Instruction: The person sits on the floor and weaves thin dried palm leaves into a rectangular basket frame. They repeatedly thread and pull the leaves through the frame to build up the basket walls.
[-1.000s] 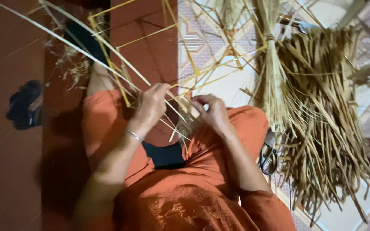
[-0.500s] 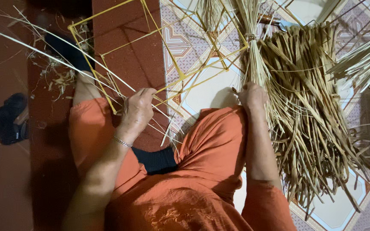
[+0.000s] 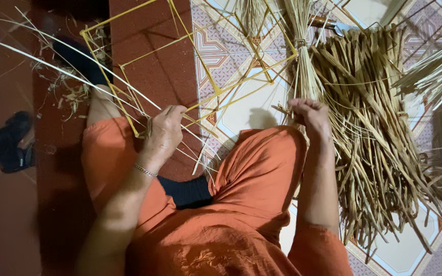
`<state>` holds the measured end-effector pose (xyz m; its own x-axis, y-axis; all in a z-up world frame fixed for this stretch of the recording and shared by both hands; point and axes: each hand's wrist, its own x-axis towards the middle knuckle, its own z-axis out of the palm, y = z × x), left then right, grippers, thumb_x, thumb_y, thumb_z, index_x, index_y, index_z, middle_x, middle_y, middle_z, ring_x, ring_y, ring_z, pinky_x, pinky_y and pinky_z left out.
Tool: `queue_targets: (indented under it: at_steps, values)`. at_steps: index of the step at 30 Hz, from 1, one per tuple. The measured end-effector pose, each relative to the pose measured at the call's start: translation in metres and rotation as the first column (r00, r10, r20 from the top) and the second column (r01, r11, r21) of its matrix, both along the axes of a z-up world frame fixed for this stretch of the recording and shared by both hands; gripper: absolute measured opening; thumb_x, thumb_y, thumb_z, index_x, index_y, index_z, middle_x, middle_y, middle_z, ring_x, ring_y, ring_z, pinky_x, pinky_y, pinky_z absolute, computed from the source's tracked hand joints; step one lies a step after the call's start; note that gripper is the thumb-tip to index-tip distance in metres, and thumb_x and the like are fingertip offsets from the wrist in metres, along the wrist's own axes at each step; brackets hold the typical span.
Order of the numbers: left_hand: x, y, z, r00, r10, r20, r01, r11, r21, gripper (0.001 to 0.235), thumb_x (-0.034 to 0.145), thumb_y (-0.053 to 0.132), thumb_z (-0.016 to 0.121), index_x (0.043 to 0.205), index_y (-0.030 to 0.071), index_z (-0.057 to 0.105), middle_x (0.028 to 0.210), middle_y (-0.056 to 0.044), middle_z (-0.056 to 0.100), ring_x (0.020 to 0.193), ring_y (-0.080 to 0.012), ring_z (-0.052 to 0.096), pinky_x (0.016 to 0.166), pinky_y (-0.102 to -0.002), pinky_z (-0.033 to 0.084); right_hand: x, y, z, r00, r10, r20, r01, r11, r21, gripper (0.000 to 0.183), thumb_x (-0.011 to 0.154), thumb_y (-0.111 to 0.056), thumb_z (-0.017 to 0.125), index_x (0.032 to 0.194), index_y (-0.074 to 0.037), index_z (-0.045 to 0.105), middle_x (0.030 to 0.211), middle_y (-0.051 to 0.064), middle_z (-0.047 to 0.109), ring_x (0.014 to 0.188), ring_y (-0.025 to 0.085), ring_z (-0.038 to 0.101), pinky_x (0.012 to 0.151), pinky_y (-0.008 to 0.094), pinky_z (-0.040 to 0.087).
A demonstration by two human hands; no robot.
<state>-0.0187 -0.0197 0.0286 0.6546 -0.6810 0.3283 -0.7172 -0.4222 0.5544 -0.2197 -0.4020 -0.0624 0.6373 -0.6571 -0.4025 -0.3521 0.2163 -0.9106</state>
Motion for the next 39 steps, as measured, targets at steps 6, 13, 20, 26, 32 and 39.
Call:
queue_targets:
  at_steps: [6, 13, 20, 26, 32, 39]
  values:
    - [0.001, 0.0, 0.001, 0.998, -0.018, -0.064, 0.021, 0.999, 0.044, 0.019, 0.095, -0.008, 0.056, 0.111, -0.004, 0.067, 0.098, -0.021, 0.072, 0.082, -0.0349, 0.075, 0.066, -0.04, 0.063, -0.04, 0.073, 0.052, 0.971, 0.215, -0.106, -0.223, 0.972, -0.072, 0.022, 0.087, 0.003, 0.062, 0.094, -0.009, 0.079, 0.1, 0.006, 0.081, 0.104, 0.014, 0.074, 0.1, 0.038, 0.049]
    - [-0.003, -0.003, 0.005, 0.997, 0.0, 0.08, -0.01, 0.993, 0.116, 0.015, 0.096, -0.004, 0.058, 0.107, -0.007, 0.068, 0.105, -0.023, 0.07, 0.067, -0.0287, 0.072, 0.053, -0.036, 0.06, -0.091, 0.207, 0.047, 0.977, 0.117, 0.177, -0.171, 0.929, 0.33, 0.024, 0.085, 0.008, 0.06, 0.099, -0.005, 0.074, 0.091, 0.003, 0.073, 0.081, 0.013, 0.067, 0.075, 0.03, 0.056]
    - [-0.053, -0.031, -0.011, 0.978, -0.209, 0.009, 0.196, 0.933, 0.303, 0.019, 0.099, 0.009, 0.059, 0.101, -0.01, 0.065, 0.103, -0.025, 0.063, 0.045, -0.0171, 0.062, 0.032, -0.029, 0.051, -0.085, 0.28, 0.019, 0.848, 0.207, 0.488, -0.372, 0.888, 0.27, 0.017, 0.094, 0.006, 0.061, 0.103, -0.003, 0.072, 0.091, 0.001, 0.069, 0.08, 0.007, 0.059, 0.074, 0.024, 0.05]
    - [-0.082, -0.06, -0.06, 0.886, -0.345, -0.308, 0.411, 0.893, 0.184, 0.019, 0.096, 0.017, 0.062, 0.085, 0.003, 0.066, 0.07, -0.02, 0.064, 0.06, -0.0348, 0.063, 0.059, -0.049, 0.053, -0.055, 0.316, 0.026, 0.746, 0.402, 0.531, -0.566, 0.802, 0.188, 0.013, 0.093, 0.009, 0.066, 0.101, -0.001, 0.07, 0.094, 0.002, 0.072, 0.086, 0.009, 0.065, 0.079, 0.026, 0.055]
    - [-0.085, -0.015, -0.055, 0.747, -0.204, -0.633, 0.313, 0.948, 0.063, 0.012, 0.094, 0.007, 0.06, 0.086, 0.0, 0.064, 0.069, -0.019, 0.062, 0.059, -0.0264, 0.063, 0.056, -0.044, 0.051, -0.041, 0.268, 0.026, 0.49, 0.809, 0.324, -0.829, 0.548, -0.114, 0.026, 0.076, 0.014, 0.06, 0.093, 0.0, 0.073, 0.093, 0.005, 0.076, 0.087, 0.012, 0.069, 0.079, 0.029, 0.057]
    - [-0.097, 0.07, 0.031, 0.733, -0.477, -0.485, 0.477, 0.869, -0.134, 0.017, 0.105, 0.011, 0.06, 0.091, 0.002, 0.066, 0.081, -0.007, 0.06, 0.067, -0.0158, 0.057, 0.057, -0.036, 0.051, 0.036, 0.215, -0.008, 0.924, 0.359, 0.13, -0.345, 0.931, -0.118, 0.011, 0.101, -0.008, 0.067, 0.11, -0.002, 0.07, 0.096, 0.006, 0.07, 0.084, 0.016, 0.062, 0.076, 0.029, 0.054]
